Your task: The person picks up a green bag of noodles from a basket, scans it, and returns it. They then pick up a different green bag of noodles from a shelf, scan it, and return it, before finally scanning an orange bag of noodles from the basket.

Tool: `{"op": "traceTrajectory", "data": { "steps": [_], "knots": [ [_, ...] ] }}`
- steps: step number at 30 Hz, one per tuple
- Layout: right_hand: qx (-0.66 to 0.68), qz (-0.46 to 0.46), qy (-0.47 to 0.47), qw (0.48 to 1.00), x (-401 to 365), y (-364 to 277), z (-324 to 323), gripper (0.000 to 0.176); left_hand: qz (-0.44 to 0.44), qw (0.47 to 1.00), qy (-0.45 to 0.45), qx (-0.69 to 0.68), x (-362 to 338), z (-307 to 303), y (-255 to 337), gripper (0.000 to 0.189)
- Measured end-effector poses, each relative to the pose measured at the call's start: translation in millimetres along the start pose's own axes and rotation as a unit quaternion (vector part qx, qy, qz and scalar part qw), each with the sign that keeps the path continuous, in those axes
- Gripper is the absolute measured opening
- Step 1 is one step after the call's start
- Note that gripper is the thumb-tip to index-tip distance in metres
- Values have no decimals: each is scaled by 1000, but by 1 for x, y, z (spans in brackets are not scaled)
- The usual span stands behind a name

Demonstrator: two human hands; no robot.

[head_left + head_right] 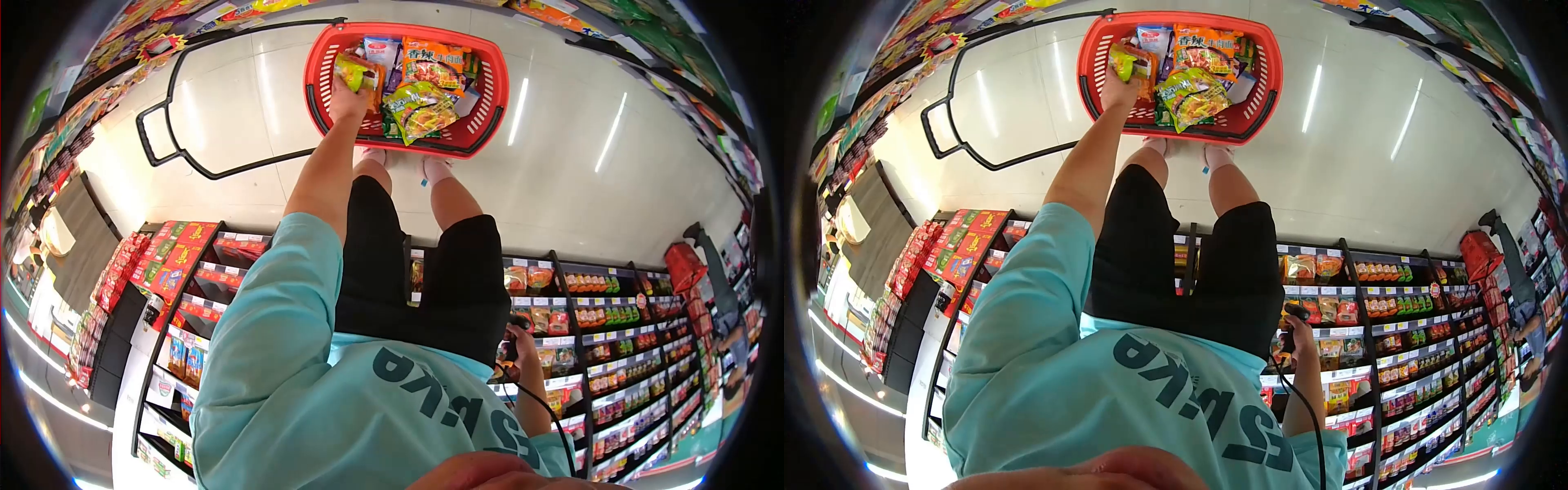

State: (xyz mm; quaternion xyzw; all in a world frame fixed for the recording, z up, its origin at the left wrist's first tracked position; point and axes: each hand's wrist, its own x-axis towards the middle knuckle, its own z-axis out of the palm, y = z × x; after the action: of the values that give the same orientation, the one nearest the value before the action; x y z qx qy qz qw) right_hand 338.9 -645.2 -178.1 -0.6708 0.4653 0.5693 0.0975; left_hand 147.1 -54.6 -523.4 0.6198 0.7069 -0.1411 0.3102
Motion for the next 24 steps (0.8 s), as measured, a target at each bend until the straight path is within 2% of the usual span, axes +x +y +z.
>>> {"op": "traceTrajectory", "data": {
  "steps": [1, 2, 4, 5, 6, 7, 9, 10, 11, 13, 14, 15, 16, 18, 20, 23, 24],
  "knots": [
    [7, -15, -7, 1000, 0, 1, 0, 19, -16, 1000, 13, -2, 1, -7, -5, 70],
    [8, -19, -10, 1000, 1, 3, -1, 19, 15, 998, 40, -41, 5, -14, -14, 58],
    [14, -14, -22, 1000, 0, 10, -1, 17, 31, 997, 25, -62, 2, -38, -27, 49],
    [14, -18, -27, 999, -4, 12, -2, 17, 8, 996, -26, -82, 1, -51, -29, 41],
    [9, -38, -39, 998, -12, 11, 0, 17, 12, 996, -20, -83, -6, -57, -32, 41],
    [4, -58, -52, 997, -19, 9, 1, 16, 6, 980, -67, -189, -17, -66, -32, 40],
    [6, -87, -51, 995, -27, 11, 0, 14, -18, 920, -158, -358, -53, -99, -16, 33],
    [8, -111, -46, 993, -30, 11, -3, 13, -11, 920, -156, -360, -74, -115, -8, 33],
    [0, -102, -56, 993, -35, 10, -9, 14, -14, 883, -201, -424, -95, -132, 1, 32],
    [-47, -276, -33, 960, -106, -17, 7, 19, -2, 800, -284, -528, -156, -183, 32, 32],
    [-55, -329, -80, 939, -87, -21, -3, 24, 4, 759, -322, -567, -185, -205, 43, 32],
    [-70, -334, -74, 937, -117, -37, 3, 24, 23, 729, -359, -582, -206, -223, 52, 32],
    [-57, -410, -93, 906, -125, -45, 4, 25, 32, 727, -362, -583, -229, -243, 62, 32],
    [12, -367, -157, 917, -214, -71, 23, 22, 32, 701, -402, -588, -275, -290, 82, 37],
    [42, -411, -242, 878, -261, -88, 28, 23, 64, 647, -457, -607, -315, -330, 92, 43],
    [106, -441, -368, 812, -334, -97, 30, 30, 123, 576, -476, -653, -373, -384, 102, 53],
    [113, -460, -366, 801, -354, -97, 29, 30, 137, 551, -484, -666, -387, -401, 102, 57]
  ]
}}
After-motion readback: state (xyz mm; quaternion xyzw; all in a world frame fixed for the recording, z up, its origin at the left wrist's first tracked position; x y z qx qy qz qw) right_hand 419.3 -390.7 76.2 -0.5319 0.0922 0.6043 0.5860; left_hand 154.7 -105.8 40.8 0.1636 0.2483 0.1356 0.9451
